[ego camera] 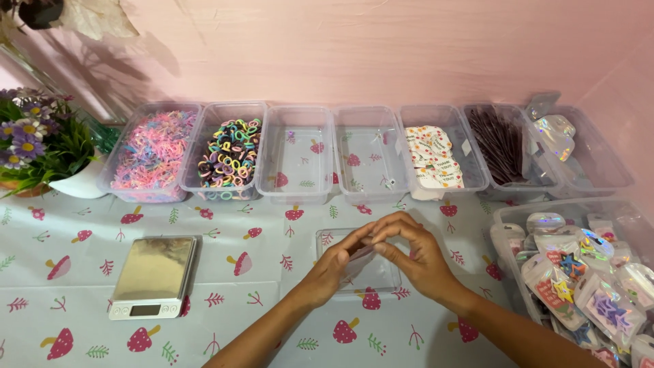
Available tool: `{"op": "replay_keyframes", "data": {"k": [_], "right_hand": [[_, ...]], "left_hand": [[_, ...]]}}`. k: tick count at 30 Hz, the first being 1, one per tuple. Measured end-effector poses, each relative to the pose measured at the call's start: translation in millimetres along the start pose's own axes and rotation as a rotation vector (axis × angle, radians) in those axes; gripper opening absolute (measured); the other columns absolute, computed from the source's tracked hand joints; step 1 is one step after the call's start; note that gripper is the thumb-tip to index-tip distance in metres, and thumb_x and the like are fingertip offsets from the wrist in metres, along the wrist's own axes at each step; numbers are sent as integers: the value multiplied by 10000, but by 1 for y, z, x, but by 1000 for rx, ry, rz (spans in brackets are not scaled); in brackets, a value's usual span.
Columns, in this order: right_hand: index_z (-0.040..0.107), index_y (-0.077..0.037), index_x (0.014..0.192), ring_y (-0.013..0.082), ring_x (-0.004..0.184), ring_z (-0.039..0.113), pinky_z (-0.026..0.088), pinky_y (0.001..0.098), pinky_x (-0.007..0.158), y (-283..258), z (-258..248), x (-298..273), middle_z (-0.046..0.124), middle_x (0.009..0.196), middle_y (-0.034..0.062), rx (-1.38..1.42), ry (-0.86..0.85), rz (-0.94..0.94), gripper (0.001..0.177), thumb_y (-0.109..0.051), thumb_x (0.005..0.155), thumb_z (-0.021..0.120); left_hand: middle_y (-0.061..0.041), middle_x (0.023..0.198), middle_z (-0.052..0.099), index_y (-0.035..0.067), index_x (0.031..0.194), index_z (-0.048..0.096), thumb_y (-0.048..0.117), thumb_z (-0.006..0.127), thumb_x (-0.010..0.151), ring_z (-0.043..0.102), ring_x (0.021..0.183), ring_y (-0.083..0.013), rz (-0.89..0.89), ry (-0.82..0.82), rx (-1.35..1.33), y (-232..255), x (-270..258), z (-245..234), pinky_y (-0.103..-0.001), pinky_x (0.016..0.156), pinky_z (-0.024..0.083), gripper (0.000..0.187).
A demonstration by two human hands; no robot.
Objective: Packing various small hair accessories like clips and ties into small plastic bags from organized bins.
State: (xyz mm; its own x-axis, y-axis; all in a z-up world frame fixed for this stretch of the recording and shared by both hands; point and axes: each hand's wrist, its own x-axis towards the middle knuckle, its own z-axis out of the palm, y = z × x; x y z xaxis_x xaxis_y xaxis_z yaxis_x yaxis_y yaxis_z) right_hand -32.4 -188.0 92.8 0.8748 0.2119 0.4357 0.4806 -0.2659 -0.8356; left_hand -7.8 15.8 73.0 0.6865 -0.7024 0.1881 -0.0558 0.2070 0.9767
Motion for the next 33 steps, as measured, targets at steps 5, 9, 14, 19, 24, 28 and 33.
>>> {"op": "replay_keyframes", "data": {"k": [5, 9, 14, 19, 24, 28, 33], "right_hand": [[732, -146, 997, 177, 1022, 663, 537, 344, 956, 6, -2, -1, 667, 1036, 34, -9, -8, 61, 70, -175, 963, 678], [771, -160, 981, 150, 969, 627, 496, 320, 908, 5, -3, 2, 642, 1014, 9, -89, 0, 144, 90, -206, 943, 702], [742, -165, 946, 153, 1048, 628, 464, 353, 988, 5, -5, 7, 615, 1071, 8, -86, -74, 231, 137, -277, 950, 663], [691, -159, 896, 158, 1089, 614, 443, 386, 1036, 10, -3, 15, 609, 1081, 7, 4, -187, 276, 200, -346, 951, 645], [702, -69, 1179, 224, 1084, 644, 521, 411, 916, 3, 9, 54, 672, 1137, 96, -151, -88, 164, 224, -101, 959, 684], [688, -92, 1228, 229, 1079, 655, 551, 392, 902, 15, 29, 92, 668, 1177, 83, -265, -130, 150, 277, -84, 951, 695], [744, -95, 1119, 289, 1056, 684, 560, 414, 895, 34, 69, 142, 700, 1132, 103, -414, -185, 72, 186, -49, 949, 684]], "left_hand": [[-173, 1509, 489, 26, 1498, 447, 668, 384, 986, 439, 1452, -319, 70, 61, 28, -20, 2, -2, -470, 1220, 316, 824], [-103, 1337, 610, 98, 1401, 589, 513, 412, 1040, 556, 1322, -261, 93, 99, 132, -10, 2, -2, -423, 1152, 379, 578], [-68, 1228, 603, 127, 1348, 579, 506, 391, 1042, 589, 1152, -217, 86, 67, 237, -11, 1, -6, -372, 1010, 432, 522], [-77, 1169, 581, 115, 1266, 569, 496, 361, 1049, 574, 1076, -212, 79, 32, 263, 0, -1, -12, -357, 948, 429, 485], [-168, 1098, 644, 31, 1225, 650, 418, 394, 1075, 606, 1105, -293, 271, 370, 83, 2, 8, -58, -451, 1028, 453, 487], [-163, 1075, 639, 15, 1229, 617, 349, 313, 1058, 601, 1065, -290, 325, 615, 171, 64, -20, -125, -408, 1006, 445, 483], [-39, 1171, 636, 100, 1306, 590, 424, 415, 1050, 600, 1073, -194, 408, 1071, 112, 90, -72, -207, -317, 968, 461, 449]]}}
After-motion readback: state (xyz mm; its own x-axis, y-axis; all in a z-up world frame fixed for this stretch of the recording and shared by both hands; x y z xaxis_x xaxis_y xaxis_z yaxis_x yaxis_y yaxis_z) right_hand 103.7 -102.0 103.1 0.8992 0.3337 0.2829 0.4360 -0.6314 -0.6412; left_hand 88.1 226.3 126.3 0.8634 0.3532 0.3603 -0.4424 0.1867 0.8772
